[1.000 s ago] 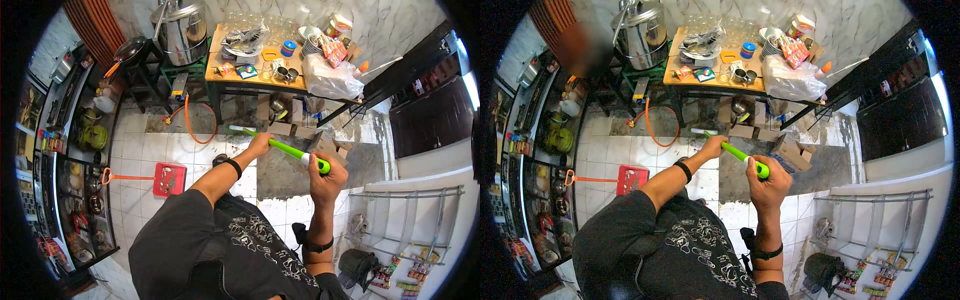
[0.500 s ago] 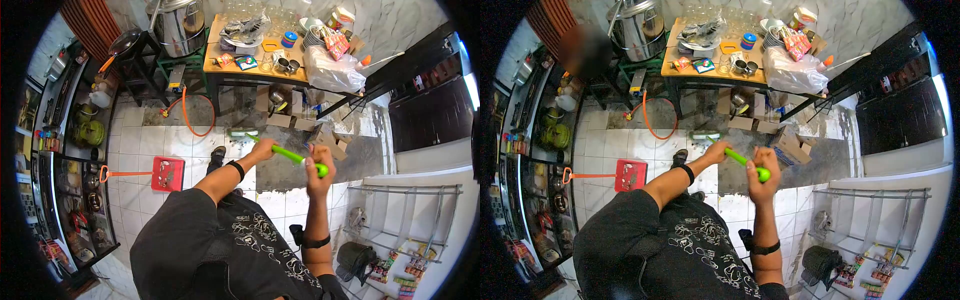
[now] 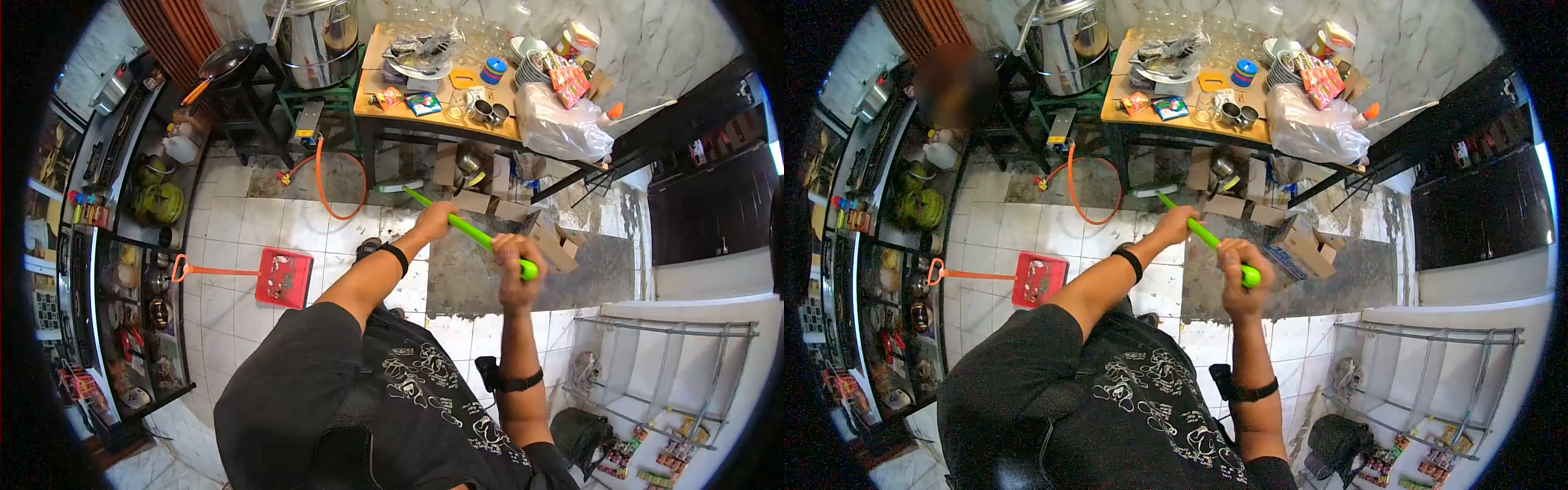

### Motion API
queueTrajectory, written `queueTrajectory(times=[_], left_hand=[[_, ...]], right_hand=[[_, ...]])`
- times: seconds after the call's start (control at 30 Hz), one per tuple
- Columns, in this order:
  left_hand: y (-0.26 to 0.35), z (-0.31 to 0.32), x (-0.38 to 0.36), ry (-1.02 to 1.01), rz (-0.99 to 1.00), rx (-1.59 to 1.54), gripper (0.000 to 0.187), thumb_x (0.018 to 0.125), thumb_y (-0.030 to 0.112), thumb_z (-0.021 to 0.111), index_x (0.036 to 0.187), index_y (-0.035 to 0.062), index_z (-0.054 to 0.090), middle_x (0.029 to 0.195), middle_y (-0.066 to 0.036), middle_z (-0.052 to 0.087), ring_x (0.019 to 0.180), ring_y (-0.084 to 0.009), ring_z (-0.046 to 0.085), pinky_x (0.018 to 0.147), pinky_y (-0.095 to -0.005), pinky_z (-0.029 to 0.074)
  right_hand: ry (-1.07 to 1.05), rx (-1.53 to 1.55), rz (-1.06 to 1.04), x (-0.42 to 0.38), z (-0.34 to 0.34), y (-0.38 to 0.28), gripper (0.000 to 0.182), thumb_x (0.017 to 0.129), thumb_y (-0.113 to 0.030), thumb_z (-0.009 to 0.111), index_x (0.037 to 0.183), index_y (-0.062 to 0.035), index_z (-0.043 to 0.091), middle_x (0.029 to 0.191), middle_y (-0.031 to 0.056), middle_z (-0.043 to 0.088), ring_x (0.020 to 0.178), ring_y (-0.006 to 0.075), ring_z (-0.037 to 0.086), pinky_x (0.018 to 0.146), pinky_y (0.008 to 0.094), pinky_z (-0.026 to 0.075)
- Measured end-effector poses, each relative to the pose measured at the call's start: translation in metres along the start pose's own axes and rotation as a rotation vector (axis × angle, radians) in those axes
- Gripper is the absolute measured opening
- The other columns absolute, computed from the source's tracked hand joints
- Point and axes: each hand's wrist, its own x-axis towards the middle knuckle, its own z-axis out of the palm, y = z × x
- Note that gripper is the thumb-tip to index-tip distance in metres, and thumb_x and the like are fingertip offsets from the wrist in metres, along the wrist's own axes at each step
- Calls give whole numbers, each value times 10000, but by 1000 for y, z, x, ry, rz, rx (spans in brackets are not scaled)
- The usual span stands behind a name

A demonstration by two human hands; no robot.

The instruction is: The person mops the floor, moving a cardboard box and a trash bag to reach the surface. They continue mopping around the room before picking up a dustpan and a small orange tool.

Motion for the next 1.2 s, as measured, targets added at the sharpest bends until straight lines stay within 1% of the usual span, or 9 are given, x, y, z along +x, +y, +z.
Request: queueTrajectory(times=[0.07,0.2,0.3,0.43,0.67,0.8,0.93,1.07,1.2], left_hand=[[-26,5,-13,-25,-151,144,280,828,360,631,769,87,648,799,-156,617,781,-389,582,663,-466,457],[-35,16,-39,-158,-289,124,241,813,303,642,796,63,636,807,-170,604,784,-379,575,679,-456,454],[-6,9,-40,-268,-130,188,175,847,277,594,886,145,702,814,-166,637,760,-386,593,672,-485,461],[51,-13,-31,-132,-131,132,216,852,301,598,838,107,691,786,-177,618,766,-415,574,672,-490,448],[-14,-3,-33,92,-178,76,260,844,273,617,736,37,592,751,-158,556,750,-385,549,645,-465,416],[-46,19,-56,-88,-163,78,273,816,317,633,758,51,613,774,-155,592,762,-379,575,669,-446,454],[11,5,-53,-266,-75,114,159,775,228,633,882,123,689,840,-153,637,807,-365,596,690,-463,464],[60,-7,-41,-266,-83,100,142,769,198,633,882,139,695,856,-157,641,832,-366,592,700,-457,462],[38,14,-19,-111,-1,88,165,805,245,646,794,81,663,786,-170,608,788,-384,571,678,-454,445]], right_hand=[[-86,-109,147,-15,4,20,191,885,-8,485,698,3,445,673,65,505,645,139,482,626,286,417],[-82,-20,226,-26,-1,25,215,890,-15,483,682,-3,431,653,62,494,614,133,470,601,277,403],[11,51,180,-16,-9,-1,227,894,-17,465,673,-11,414,625,61,469,576,135,446,593,296,400],[84,105,25,-2,-12,-29,234,897,-19,442,667,-25,396,598,58,435,542,139,405,582,323,400],[-50,-113,98,-32,12,25,179,867,-6,513,690,7,489,639,62,509,574,140,476,543,263,389],[-38,-175,256,-44,10,22,202,887,-55,519,694,1,497,637,49,514,570,122,479,534,250,378],[44,30,146,-12,-4,-21,251,908,-50,486,670,-23,412,591,34,449,535,113,416,527,270,366],[129,116,4,6,-19,-46,235,913,-38,456,686,-39,393,574,36,414,523,123,392,540,299,372],[145,146,-57,0,-24,-36,233,909,-45,453,686,-44,385,581,51,414,523,142,397,571,326,390]])
